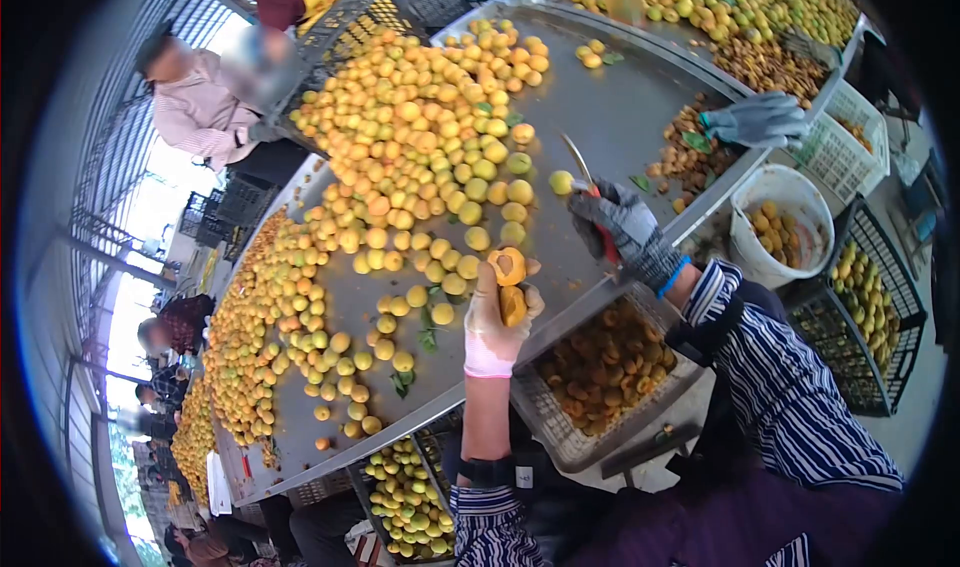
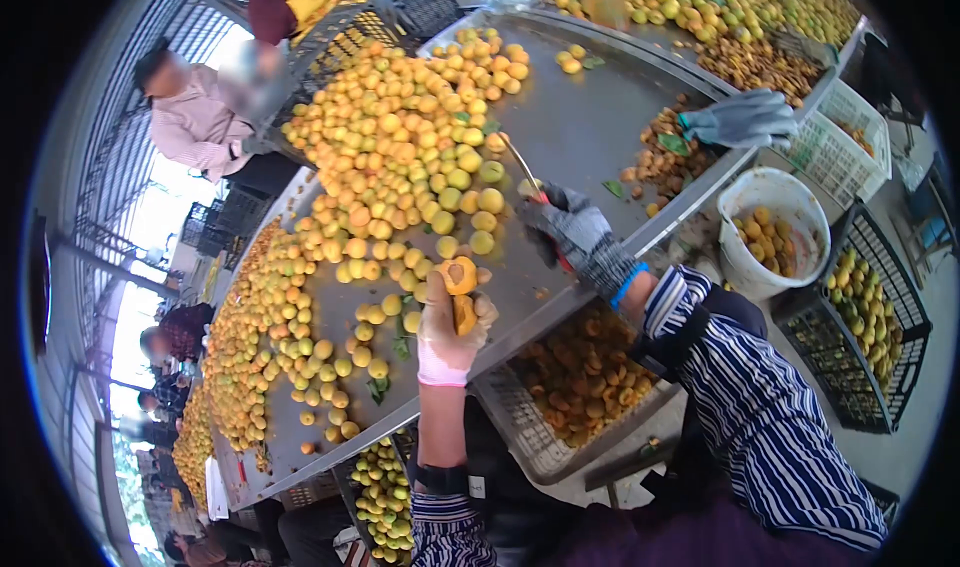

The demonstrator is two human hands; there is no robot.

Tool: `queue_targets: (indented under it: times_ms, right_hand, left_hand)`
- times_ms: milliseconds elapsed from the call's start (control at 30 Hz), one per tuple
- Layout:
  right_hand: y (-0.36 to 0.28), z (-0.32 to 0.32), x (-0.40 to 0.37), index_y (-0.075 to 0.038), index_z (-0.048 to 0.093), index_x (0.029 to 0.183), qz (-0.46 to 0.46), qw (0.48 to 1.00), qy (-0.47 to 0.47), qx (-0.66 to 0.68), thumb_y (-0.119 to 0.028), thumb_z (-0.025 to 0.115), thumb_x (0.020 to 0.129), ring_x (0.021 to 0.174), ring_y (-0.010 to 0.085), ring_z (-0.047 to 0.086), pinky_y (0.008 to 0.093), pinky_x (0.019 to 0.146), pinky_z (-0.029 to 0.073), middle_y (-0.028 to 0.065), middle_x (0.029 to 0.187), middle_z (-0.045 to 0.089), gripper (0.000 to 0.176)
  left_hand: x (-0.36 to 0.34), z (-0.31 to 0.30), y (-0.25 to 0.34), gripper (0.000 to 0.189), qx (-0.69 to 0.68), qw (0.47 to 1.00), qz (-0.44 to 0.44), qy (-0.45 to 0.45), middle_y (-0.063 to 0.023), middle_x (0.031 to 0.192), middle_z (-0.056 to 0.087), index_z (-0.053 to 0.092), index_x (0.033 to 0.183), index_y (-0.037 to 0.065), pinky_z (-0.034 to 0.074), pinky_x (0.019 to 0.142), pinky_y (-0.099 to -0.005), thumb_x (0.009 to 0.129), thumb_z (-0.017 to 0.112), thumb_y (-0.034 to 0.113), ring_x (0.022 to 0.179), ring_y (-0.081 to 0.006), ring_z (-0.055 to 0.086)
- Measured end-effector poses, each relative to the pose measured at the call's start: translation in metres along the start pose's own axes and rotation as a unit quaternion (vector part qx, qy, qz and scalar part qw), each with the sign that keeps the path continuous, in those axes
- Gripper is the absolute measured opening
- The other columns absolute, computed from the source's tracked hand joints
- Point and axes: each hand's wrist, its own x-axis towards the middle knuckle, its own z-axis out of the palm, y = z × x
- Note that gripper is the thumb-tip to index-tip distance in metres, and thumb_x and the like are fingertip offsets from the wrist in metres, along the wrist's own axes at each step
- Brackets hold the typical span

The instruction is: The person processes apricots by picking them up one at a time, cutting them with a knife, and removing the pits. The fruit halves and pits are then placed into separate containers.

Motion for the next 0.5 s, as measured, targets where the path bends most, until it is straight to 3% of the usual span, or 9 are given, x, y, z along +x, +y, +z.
queue_targets:
  times_ms: [67,133,200,267,500]
  right_hand:
    - [-0.002,-0.003,0.003,-0.005,0.059,0.093,-0.090,0.992,-0.016,0.086,-0.021,0.064,0.084,0.039,0.0090,0.046,0.0230,0.034,0.035,0.0008,0.059,0.053,0.019]
    - [-0.015,-0.003,-0.004,-0.005,0.059,0.092,-0.056,0.989,-0.006,0.134,-0.021,0.062,0.085,0.037,0.0081,0.043,0.0225,0.035,0.034,-0.0017,0.056,0.049,0.018]
    - [-0.023,-0.007,-0.006,-0.005,0.059,0.091,-0.028,0.983,0.002,0.184,-0.021,0.060,0.087,0.036,0.0073,0.040,0.0220,0.035,0.033,-0.0041,0.052,0.045,0.017]
    - [-0.026,-0.015,-0.004,-0.005,0.059,0.089,0.011,0.929,-0.108,0.355,-0.024,0.059,0.088,0.034,0.0076,0.038,0.0226,0.033,0.032,-0.0056,0.047,0.040,0.019]
    - [-0.036,-0.018,-0.006,-0.003,0.060,0.086,-0.012,0.920,-0.091,0.381,-0.026,0.058,0.088,0.033,0.0098,0.039,0.0247,0.031,0.033,-0.0039,0.046,0.041,0.023]
  left_hand:
    - [-0.002,0.003,-0.005,0.052,-0.018,0.999,-0.033,-0.023,-0.0108,0.099,0.060,0.046,0.127,0.009,0.042,0.060,-0.0299,0.091,0.046,0.046,0.064,-0.0175,0.055]
    - [-0.002,0.009,-0.012,0.052,-0.018,0.994,-0.055,-0.088,-0.0120,0.100,0.060,0.045,0.128,0.008,0.042,0.060,-0.0303,0.091,0.047,0.045,0.066,-0.0183,0.057]
    - [-0.001,0.014,-0.024,0.055,-0.015,0.995,-0.063,-0.071,-0.0130,0.100,0.060,0.043,0.129,0.007,0.042,0.060,-0.0300,0.091,0.048,0.046,0.065,-0.0190,0.057]
    - [-0.003,0.024,-0.029,0.059,0.055,0.986,-0.088,-0.126,-0.0132,0.098,0.060,0.042,0.129,0.004,0.042,0.059,-0.0294,0.089,0.049,0.048,0.064,-0.0196,0.057]
    - [-0.010,0.053,-0.057,0.061,0.135,0.972,-0.129,-0.140,-0.0109,0.090,0.059,0.046,0.123,0.003,0.040,0.056,-0.0286,0.090,0.044,0.054,0.060,-0.0177,0.052]
